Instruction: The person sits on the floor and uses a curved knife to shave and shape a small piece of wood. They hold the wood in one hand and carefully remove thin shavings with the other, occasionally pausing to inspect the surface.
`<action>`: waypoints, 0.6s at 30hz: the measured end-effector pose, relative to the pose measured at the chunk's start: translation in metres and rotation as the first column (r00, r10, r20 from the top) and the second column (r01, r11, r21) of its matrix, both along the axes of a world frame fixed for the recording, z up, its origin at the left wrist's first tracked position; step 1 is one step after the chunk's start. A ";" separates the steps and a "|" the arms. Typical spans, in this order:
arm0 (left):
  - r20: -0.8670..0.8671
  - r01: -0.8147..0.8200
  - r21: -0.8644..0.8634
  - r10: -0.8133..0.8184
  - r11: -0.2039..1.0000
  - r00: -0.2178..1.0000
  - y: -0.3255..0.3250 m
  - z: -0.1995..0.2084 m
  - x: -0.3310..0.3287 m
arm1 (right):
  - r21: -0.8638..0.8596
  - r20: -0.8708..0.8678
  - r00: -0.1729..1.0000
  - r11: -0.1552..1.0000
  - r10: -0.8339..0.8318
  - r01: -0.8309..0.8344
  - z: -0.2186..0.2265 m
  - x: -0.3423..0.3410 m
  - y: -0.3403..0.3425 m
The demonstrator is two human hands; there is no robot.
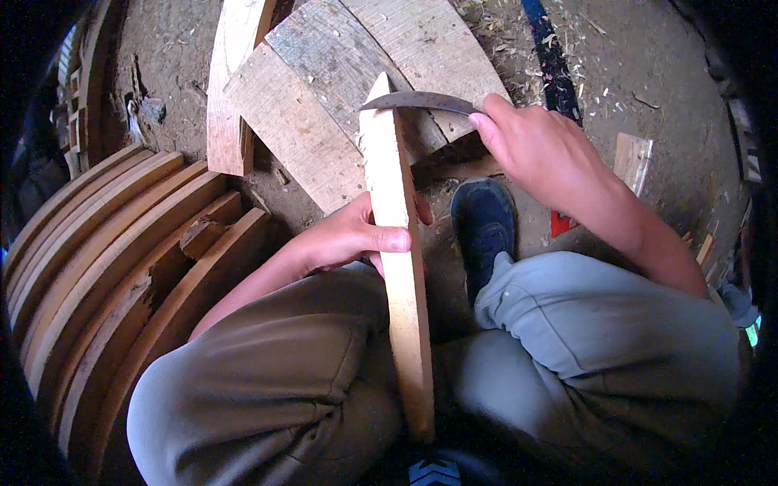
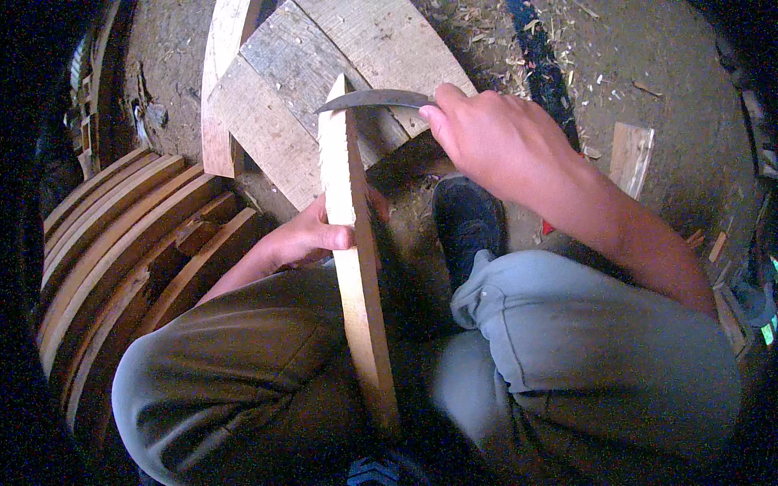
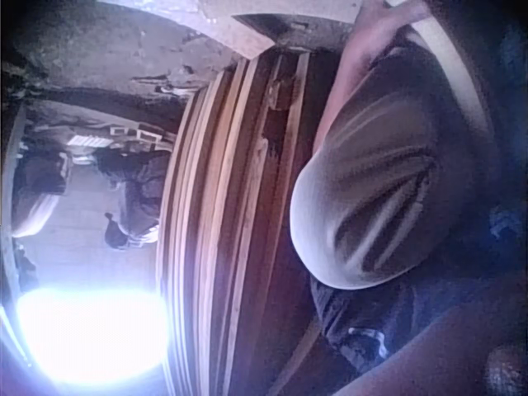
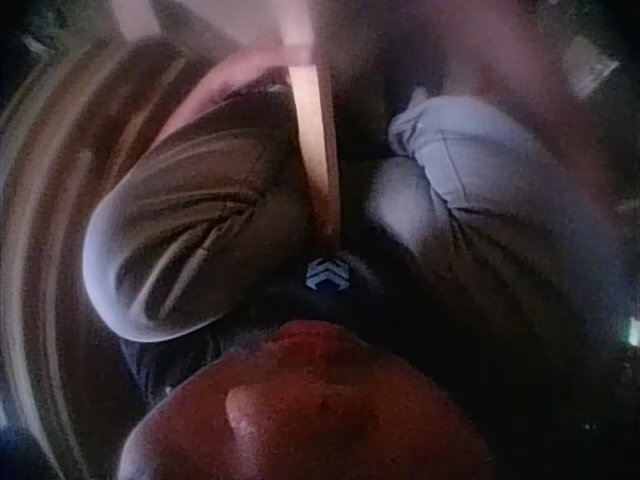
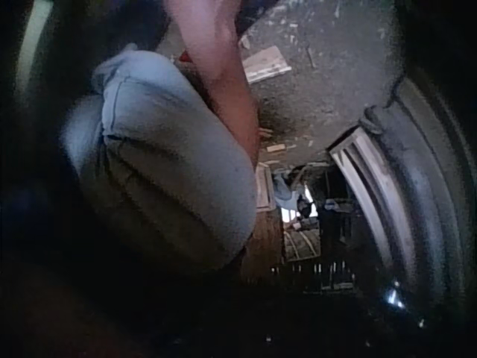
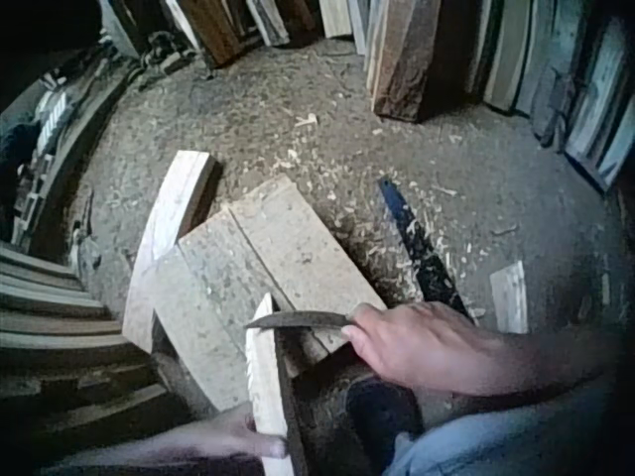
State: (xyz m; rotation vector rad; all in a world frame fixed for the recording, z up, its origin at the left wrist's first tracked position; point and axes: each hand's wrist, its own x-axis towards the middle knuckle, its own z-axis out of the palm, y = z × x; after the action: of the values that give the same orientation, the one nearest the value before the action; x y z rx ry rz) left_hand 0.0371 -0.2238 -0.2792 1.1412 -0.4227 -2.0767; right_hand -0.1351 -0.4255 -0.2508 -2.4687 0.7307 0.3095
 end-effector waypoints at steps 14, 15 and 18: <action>-0.137 0.039 0.048 -0.032 0.998 0.990 0.006 -0.006 -0.001 | -0.152 -0.037 0.999 0.988 0.017 -0.022 0.015 0.003 0.013; -0.129 0.048 0.038 -0.043 0.998 0.991 0.006 -0.005 0.000 | -0.197 -0.013 0.999 0.980 0.034 -0.036 0.013 0.003 0.015; -0.145 0.058 0.047 -0.050 0.997 0.988 0.005 -0.005 0.001 | -0.270 0.009 0.999 0.962 0.046 -0.042 0.007 0.003 0.020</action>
State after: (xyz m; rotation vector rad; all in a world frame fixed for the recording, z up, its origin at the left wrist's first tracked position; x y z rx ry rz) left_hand 0.0379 -0.2185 -0.2846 1.0105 -0.3364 -2.2116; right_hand -0.1319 -0.4055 -0.2437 -2.7443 0.7552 0.2188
